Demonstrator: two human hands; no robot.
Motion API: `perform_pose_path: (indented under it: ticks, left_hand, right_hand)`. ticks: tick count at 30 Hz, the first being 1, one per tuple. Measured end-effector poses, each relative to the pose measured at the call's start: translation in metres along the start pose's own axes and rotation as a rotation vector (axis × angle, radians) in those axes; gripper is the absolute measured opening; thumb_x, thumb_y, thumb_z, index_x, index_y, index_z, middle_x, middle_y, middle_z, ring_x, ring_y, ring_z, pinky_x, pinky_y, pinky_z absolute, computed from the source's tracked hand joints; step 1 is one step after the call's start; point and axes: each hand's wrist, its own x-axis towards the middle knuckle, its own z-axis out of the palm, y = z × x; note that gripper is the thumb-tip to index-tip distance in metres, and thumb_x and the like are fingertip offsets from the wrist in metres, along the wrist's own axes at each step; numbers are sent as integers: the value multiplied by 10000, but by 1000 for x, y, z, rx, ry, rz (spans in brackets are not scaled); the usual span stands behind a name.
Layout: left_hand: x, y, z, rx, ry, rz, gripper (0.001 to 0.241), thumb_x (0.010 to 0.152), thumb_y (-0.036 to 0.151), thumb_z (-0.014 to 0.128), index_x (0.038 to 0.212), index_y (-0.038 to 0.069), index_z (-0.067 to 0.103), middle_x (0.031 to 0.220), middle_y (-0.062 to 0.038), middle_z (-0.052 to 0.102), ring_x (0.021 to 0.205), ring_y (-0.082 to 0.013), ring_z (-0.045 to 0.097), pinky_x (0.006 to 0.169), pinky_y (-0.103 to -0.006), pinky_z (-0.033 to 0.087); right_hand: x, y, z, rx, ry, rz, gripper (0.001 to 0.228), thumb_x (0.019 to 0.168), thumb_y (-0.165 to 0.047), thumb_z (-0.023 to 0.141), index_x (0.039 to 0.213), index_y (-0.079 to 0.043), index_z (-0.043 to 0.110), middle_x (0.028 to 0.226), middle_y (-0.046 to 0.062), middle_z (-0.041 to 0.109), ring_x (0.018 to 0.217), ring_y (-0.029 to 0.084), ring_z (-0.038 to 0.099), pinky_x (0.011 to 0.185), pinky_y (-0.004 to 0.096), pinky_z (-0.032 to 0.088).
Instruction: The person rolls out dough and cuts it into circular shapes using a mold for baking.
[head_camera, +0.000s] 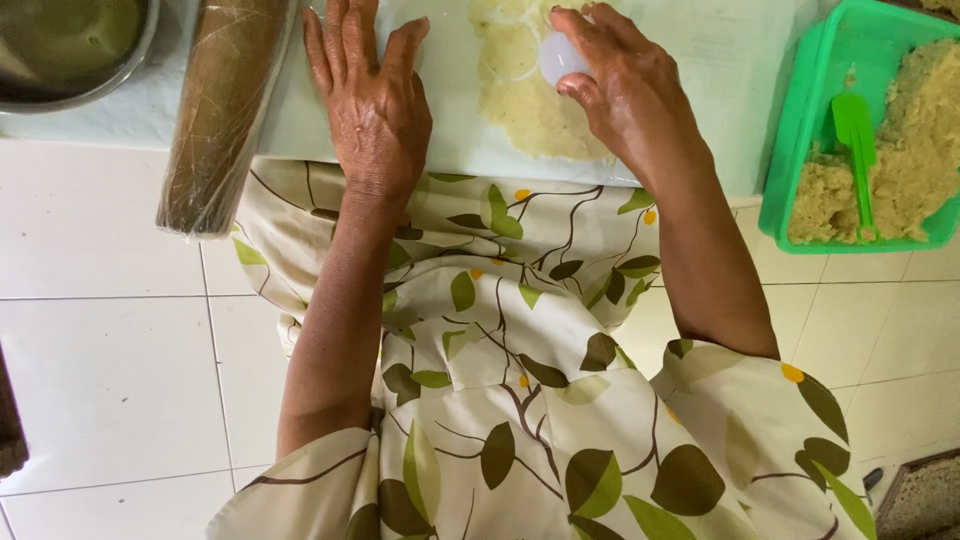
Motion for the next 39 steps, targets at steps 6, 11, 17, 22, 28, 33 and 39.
perform_pose_path:
  ticks: [6, 11, 17, 22, 28, 33, 39]
  left_hand:
    - [1, -1, 2, 21, 7, 5, 377, 966, -97, 627, 1267, 118, 704, 1612, -134, 407, 1567, -367, 287, 1331, -638, 181]
    - [2, 1, -2, 23, 30, 10, 415, 944, -130, 605, 1259, 120, 708, 1629, -120, 395, 1580, -363, 274, 1337, -637, 174]
    - [1, -1, 1, 13, 27, 5, 426, 941, -128, 608, 1269, 125, 707, 1621, -107, 398, 1582, -353, 275, 1341, -633, 176]
    - [0, 1, -2, 17, 7, 8, 414, 943, -124, 613, 1263, 120, 709, 1621, -107, 395, 1583, -353, 267, 1339, -633, 173]
    - [-2, 1, -5, 21, 13, 21, 423, 925, -123, 619, 1261, 115, 712, 1613, -120, 412, 1582, -355, 258, 1333, -630, 175]
    - [4, -2, 0, 8, 28, 53, 413, 932, -141, 604, 1238, 112, 717, 1591, -135, 450, 1584, -360, 264, 1330, -631, 170]
    - [4, -6, 6, 26, 28, 48, 444, 910, -165, 583, 1224, 109, 735, 1584, -144, 465, 1574, -368, 275, 1317, -636, 160]
  right_hand:
    - [0, 18, 5, -71, 70, -190, 547, 963, -84, 800, 1460, -98, 573, 1378, 179, 640, 1155, 371, 675, 981, 436, 561]
    - [2, 23, 7, -42, 60, -192, 536, 958, -70, 791, 1451, -82, 581, 1372, 169, 651, 1125, 365, 683, 964, 433, 563]
    - [-1, 25, 9, -69, 46, -164, 527, 965, -101, 795, 1447, -101, 580, 1353, 176, 648, 1135, 368, 674, 972, 456, 549]
    - [-1, 22, 8, -49, 26, -119, 526, 978, -118, 791, 1455, -116, 569, 1383, 164, 646, 1165, 380, 660, 986, 468, 535]
    - [0, 29, 10, -23, -2, -103, 548, 967, -111, 789, 1470, -105, 569, 1413, 157, 644, 1195, 362, 662, 1011, 454, 530]
    - [-2, 56, -30, 88, 37, -64, 524, 953, -100, 789, 1437, -73, 590, 1318, 180, 667, 1092, 333, 694, 913, 419, 580]
    - [-31, 117, -47, 170, 174, 76, 224, 1102, -80, 749, 1276, 2, 634, 1161, 150, 744, 1066, 225, 767, 927, 362, 654]
